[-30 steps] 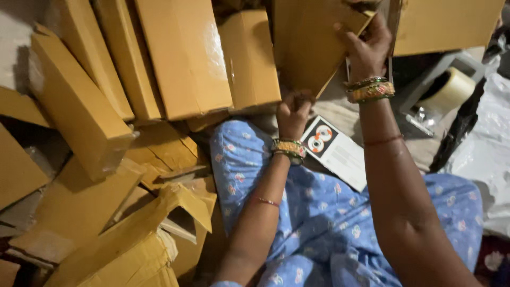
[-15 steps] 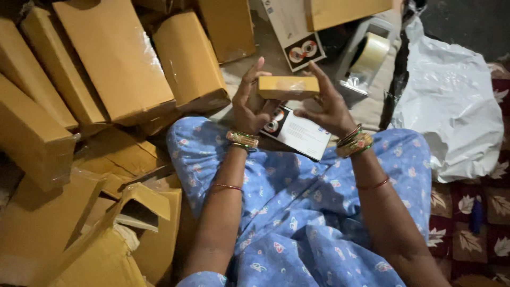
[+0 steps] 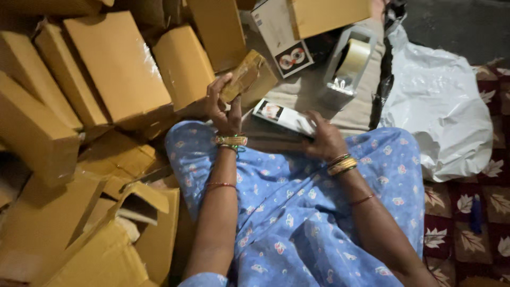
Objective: The person sits on the floor surrounded by cardboard boxes and packaging materials. They open a smartwatch box, remove the watch and accessories, place them into a small cardboard box, and seal it with tape. The process is repeated with another smartwatch.
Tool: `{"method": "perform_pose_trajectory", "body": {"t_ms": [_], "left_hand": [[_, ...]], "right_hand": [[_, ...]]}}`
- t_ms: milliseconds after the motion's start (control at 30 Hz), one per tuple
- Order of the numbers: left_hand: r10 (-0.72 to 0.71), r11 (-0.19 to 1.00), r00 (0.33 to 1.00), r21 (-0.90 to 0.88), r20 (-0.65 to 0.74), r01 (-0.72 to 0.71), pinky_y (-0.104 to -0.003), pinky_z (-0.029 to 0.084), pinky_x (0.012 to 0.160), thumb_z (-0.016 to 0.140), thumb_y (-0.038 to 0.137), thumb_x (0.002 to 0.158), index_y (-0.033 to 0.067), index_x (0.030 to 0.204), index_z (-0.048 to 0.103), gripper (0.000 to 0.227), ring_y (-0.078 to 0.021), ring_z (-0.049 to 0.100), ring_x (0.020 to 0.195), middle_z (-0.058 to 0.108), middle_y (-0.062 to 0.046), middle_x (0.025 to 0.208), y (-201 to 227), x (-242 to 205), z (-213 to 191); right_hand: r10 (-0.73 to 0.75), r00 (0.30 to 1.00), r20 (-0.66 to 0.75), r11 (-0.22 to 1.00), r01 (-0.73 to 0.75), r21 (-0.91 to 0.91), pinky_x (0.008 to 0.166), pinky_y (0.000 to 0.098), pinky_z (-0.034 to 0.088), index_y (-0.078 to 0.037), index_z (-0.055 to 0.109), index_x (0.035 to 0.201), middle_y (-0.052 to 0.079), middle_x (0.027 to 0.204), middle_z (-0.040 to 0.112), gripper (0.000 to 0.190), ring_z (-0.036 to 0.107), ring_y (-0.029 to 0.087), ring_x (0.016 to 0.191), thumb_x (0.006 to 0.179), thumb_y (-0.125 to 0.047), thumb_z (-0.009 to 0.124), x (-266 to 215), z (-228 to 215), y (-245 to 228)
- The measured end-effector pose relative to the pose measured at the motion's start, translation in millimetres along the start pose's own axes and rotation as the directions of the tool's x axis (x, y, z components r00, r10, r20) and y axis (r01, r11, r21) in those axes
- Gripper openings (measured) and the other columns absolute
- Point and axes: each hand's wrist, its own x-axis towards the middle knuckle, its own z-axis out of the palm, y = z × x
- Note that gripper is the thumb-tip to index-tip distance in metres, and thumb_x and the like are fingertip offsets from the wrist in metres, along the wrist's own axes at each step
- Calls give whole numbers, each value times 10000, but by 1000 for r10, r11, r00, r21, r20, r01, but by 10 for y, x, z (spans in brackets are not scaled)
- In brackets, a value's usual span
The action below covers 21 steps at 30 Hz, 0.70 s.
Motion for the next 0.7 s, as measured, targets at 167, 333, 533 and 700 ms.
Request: {"method": "perform_pose_trajectory", "body": {"t_ms": [167,333,533,700], "left_hand": [[-60,997,998,-45,-27,59,-353,503,955,745,198,978,-1,1079,694,229,-220,643,1021,694,-94,1057,-152,-35,26],[-143,982,988,-129,-65,134,-304,540,854,666,180,1050,21,1090,678,165,-135,662,926,705,-25,999,-167,180,127],[-177,982,984,-67,16,178,-240,429,522,634,55,1035,63,1020,651,24,-77,545,612,664,12,815,-199,407,376],[-229,971,964,-40,135,236,-262,509,613,591,-10,1002,97,1136,724,217,-126,642,684,749,-73,857,-7,226,504]], "right_hand": [[57,967,-248,984,-11,181,666,353,590,-16,714,1171,166,906,764,339,750,226,755,922,-232,793,-44,-76,172],[293,900,-323,861,-101,498,671,259,538,-3,745,1118,93,946,769,253,701,101,816,1001,-227,732,-104,-183,379],[471,769,-433,480,188,857,883,272,606,-9,726,1115,65,1054,737,159,704,128,955,1047,-149,759,-534,-955,500],[250,751,-611,484,449,751,942,311,626,24,682,1197,129,1184,726,212,730,204,1043,1101,-158,731,-588,-1544,90]]}}
